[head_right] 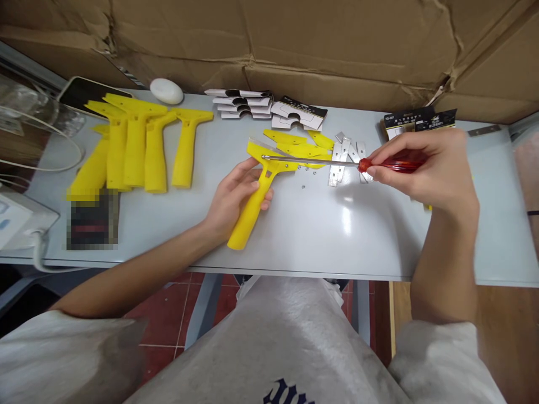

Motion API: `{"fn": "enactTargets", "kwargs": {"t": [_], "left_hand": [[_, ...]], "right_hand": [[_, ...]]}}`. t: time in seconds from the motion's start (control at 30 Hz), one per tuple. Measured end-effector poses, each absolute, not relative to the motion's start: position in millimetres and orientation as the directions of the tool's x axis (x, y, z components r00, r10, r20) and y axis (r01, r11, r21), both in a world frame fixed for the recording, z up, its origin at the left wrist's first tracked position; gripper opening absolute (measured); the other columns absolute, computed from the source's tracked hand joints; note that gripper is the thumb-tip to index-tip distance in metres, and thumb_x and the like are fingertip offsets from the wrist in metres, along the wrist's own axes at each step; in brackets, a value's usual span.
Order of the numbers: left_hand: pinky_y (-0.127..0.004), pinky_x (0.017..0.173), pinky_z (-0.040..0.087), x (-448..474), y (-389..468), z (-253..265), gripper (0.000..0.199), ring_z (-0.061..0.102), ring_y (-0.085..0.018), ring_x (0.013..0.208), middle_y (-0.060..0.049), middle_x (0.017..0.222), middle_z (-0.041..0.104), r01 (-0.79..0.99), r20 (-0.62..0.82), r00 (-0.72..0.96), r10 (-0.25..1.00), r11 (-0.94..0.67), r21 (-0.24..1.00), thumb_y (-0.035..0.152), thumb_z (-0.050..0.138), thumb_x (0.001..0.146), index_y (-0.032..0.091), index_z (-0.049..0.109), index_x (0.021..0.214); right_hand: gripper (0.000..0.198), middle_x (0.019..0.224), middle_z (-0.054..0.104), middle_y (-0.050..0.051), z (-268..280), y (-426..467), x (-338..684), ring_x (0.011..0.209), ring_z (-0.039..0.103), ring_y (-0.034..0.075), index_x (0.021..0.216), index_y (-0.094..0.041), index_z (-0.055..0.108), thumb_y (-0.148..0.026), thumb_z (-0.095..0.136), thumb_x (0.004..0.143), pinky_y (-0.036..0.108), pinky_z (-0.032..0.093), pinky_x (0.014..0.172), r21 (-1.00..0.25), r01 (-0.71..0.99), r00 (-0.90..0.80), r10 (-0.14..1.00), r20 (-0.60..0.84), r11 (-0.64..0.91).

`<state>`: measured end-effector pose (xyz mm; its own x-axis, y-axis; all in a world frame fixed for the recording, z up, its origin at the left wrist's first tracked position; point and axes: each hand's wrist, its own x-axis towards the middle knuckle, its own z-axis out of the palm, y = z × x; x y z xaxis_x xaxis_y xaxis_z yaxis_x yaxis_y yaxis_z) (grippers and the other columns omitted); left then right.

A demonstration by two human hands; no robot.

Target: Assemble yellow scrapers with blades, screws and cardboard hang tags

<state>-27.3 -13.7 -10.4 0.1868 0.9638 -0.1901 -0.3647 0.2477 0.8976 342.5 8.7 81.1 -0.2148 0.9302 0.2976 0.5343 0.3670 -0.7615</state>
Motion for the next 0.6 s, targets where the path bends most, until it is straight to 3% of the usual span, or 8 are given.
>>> {"fn": "enactTargets", "kwargs": {"t": [0.4, 0.5, 0.6], "left_hand": [[-0.03, 0.066, 0.069, -27.5, -16.4, -14.9, 0.049, 0.077, -0.012, 0.075, -0.004, 0.128, 0.073, -0.308, -0.139, 0.164, 0.977, 0.185, 0.933, 0.025, 0.087, 0.099, 0.028, 0.072, 0.146], [-0.03, 0.066, 0.069, -27.0, -17.4, -14.9, 0.05, 0.077, -0.011, 0.073, -0.004, 0.128, 0.073, -0.304, -0.137, 0.151, 0.979, 0.178, 0.936, 0.026, 0.088, 0.098, 0.028, 0.073, 0.146], [-0.03, 0.065, 0.068, -26.6, -17.3, -14.8, 0.05, 0.077, -0.012, 0.072, -0.005, 0.128, 0.074, -0.308, -0.148, 0.139, 0.979, 0.185, 0.933, 0.027, 0.088, 0.098, 0.027, 0.074, 0.145]], "right_hand": [[0.036, 0.098, 0.082, 0.009, 95.7, 0.8, 337.8, 0.073, 0.075, 0.009, 0.095, -0.013, 0.084, -0.043, 0.101, 0.088, 0.021, 0.055, 0.059, -0.793, 0.58, -0.146, 0.981, 0.124, 0.187], [0.04, 0.105, 0.077, 0.006, 110.7, -4.3, 335.5, 0.078, 0.067, 0.005, 0.093, -0.016, 0.074, -0.051, 0.095, 0.093, 0.026, 0.045, 0.058, -0.673, 0.676, -0.24, 0.953, 0.185, 0.301], [0.043, 0.114, 0.072, 0.007, 131.7, -10.9, 335.2, 0.094, 0.063, 0.008, 0.099, -0.021, 0.072, -0.06, 0.09, 0.095, 0.034, 0.045, 0.072, -0.516, 0.722, -0.385, 0.888, 0.253, 0.461]]}}
